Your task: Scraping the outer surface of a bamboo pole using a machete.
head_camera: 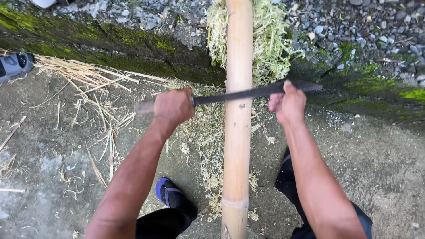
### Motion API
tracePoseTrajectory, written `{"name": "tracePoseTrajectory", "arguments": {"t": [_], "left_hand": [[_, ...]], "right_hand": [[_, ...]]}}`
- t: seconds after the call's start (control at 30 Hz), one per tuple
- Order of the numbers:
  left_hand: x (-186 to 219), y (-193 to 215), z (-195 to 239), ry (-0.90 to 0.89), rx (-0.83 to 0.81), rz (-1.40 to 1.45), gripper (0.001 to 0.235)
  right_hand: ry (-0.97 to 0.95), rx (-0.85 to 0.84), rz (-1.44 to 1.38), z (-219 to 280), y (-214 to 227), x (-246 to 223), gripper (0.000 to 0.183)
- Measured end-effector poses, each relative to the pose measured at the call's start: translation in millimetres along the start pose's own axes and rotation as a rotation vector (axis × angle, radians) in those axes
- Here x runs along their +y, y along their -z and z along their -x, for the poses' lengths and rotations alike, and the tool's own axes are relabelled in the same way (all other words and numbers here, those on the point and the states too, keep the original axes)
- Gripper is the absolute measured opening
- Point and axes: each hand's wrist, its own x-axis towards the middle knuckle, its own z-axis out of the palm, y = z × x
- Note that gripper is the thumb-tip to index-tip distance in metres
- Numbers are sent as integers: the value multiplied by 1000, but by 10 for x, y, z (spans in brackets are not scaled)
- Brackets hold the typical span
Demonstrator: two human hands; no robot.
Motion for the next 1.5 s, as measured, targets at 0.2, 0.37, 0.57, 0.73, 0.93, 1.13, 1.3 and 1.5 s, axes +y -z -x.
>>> {"name": "tracePoseTrajectory", "arguments": {"t": [0.2,0.37,0.57,0.73,0.93,1.13,1.3,1.5], "left_hand": [[-14,-61,57,-65,7,-110,25],[-28,-46,93,-92,84,-159,23],[-55,-297,-172,-52,122,-71,33],[-92,-877,361,-99,179,148,17],[-204,-1298,778,-265,254,53,17],[-109,-614,-92,-93,125,159,23],[-209,-1136,-123,-138,163,175,16],[-87,-581,-22,-79,17,210,22]], "right_hand": [[-60,63,-31,96,28,57,29],[-28,46,-84,211,95,132,26],[36,-43,-19,-14,-36,0,30],[75,-57,139,654,218,94,31],[57,-37,132,1203,487,432,34],[185,-20,224,289,-28,-93,30],[147,-2,197,617,75,-45,27],[139,11,209,344,28,-83,30]]}}
